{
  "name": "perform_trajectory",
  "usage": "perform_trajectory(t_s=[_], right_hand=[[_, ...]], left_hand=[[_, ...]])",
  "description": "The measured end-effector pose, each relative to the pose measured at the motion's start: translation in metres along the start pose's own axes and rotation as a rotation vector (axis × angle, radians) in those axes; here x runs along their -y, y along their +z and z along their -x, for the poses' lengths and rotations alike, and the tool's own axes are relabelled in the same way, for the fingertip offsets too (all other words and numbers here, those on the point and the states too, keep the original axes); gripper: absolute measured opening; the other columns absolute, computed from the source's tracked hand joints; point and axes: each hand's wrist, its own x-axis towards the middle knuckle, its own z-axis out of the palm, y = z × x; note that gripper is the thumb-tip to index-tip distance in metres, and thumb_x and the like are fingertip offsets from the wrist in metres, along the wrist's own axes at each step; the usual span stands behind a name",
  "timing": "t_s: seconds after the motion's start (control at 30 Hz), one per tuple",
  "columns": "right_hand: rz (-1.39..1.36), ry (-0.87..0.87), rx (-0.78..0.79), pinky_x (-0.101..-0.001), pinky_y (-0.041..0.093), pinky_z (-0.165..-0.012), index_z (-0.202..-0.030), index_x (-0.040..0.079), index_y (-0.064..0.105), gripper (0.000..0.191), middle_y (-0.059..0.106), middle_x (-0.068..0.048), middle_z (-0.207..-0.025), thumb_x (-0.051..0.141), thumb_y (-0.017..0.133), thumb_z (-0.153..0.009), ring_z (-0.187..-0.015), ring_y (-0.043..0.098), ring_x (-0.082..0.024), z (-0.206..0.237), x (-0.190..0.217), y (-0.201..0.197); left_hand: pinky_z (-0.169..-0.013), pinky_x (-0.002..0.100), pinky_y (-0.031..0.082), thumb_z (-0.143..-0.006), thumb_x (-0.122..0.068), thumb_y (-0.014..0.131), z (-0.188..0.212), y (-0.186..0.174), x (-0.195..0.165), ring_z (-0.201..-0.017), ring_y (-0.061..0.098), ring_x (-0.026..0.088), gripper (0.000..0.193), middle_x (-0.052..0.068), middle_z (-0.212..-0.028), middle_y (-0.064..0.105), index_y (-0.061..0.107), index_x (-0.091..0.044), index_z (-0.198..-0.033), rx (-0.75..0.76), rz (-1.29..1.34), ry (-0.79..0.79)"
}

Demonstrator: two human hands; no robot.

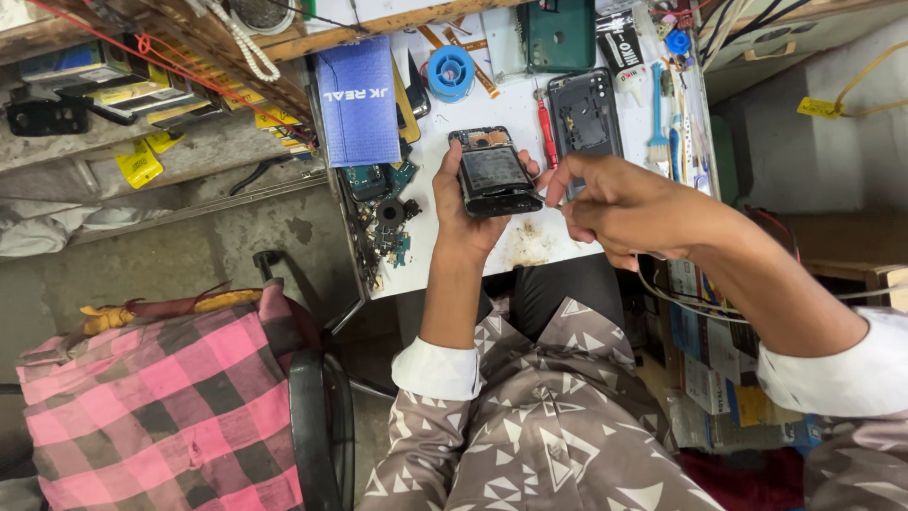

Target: The person holds a disassembled smartphone in one hand and works on its internal components with a small metal tool, prying and scraping around the battery and frame. They briefly reach up to a shelf, then apply liquid from a plastic bottle onto the phone and continue working the tool around its edges.

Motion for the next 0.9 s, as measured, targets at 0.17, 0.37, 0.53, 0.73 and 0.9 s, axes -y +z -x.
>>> perform_trajectory(t_s=[0.17,0.37,0.53,0.73,0.9], right_hand=[[0.056,0.050,-0.057,-0.0317,0.031,-0.032,-0.113,0.004,0.044,0.024,0.055,-0.011,-0.071,0.000,0.049,-0.090,-0.034,0.043,-0.014,0.002,0.011,0.006],[0.002,0.031,-0.061,-0.0324,0.032,-0.030,-0.110,0.004,0.043,0.018,0.056,-0.012,-0.069,0.002,0.046,-0.092,-0.031,0.037,-0.013,0.008,0.012,0.006],[-0.308,0.007,-0.095,-0.0320,0.034,-0.030,-0.103,0.002,0.044,0.016,0.056,-0.011,-0.069,0.001,0.054,-0.091,-0.032,0.031,-0.008,0.004,0.000,0.002],[-0.503,-0.028,-0.089,-0.0312,0.037,-0.033,-0.102,0.003,0.045,0.015,0.053,-0.009,-0.068,0.002,0.056,-0.093,-0.032,0.032,-0.007,-0.008,-0.013,0.006],[-0.506,0.005,-0.185,-0.0330,0.038,-0.033,-0.102,0.005,0.045,0.017,0.054,-0.010,-0.066,-0.001,0.054,-0.089,-0.032,0.033,-0.009,-0.013,-0.023,0.016]], left_hand=[[-0.103,0.065,0.049,-0.104,-0.051,0.048,0.001,-0.001,0.001,-0.099,0.065,0.046,0.054,0.029,-0.107,0.066,0.061,-0.002,-0.122,0.016,0.008,0.013],[-0.104,0.067,0.048,-0.104,-0.051,0.048,0.000,0.003,0.000,-0.099,0.066,0.044,0.055,0.028,-0.106,0.066,0.059,0.001,-0.119,0.036,0.054,0.017],[-0.103,0.065,0.049,-0.102,-0.051,0.048,-0.001,0.003,0.000,-0.095,0.066,0.043,0.060,0.030,-0.105,0.064,0.057,0.005,-0.121,-0.014,0.094,0.012],[-0.099,0.061,0.051,-0.103,-0.051,0.049,0.000,0.002,0.002,-0.093,0.066,0.042,0.059,0.030,-0.109,0.063,0.057,0.003,-0.126,0.016,0.116,0.005],[-0.097,0.060,0.052,-0.104,-0.054,0.048,-0.002,-0.004,0.003,-0.095,0.066,0.042,0.060,0.030,-0.111,0.063,0.056,0.000,-0.128,-0.004,0.087,0.020]])
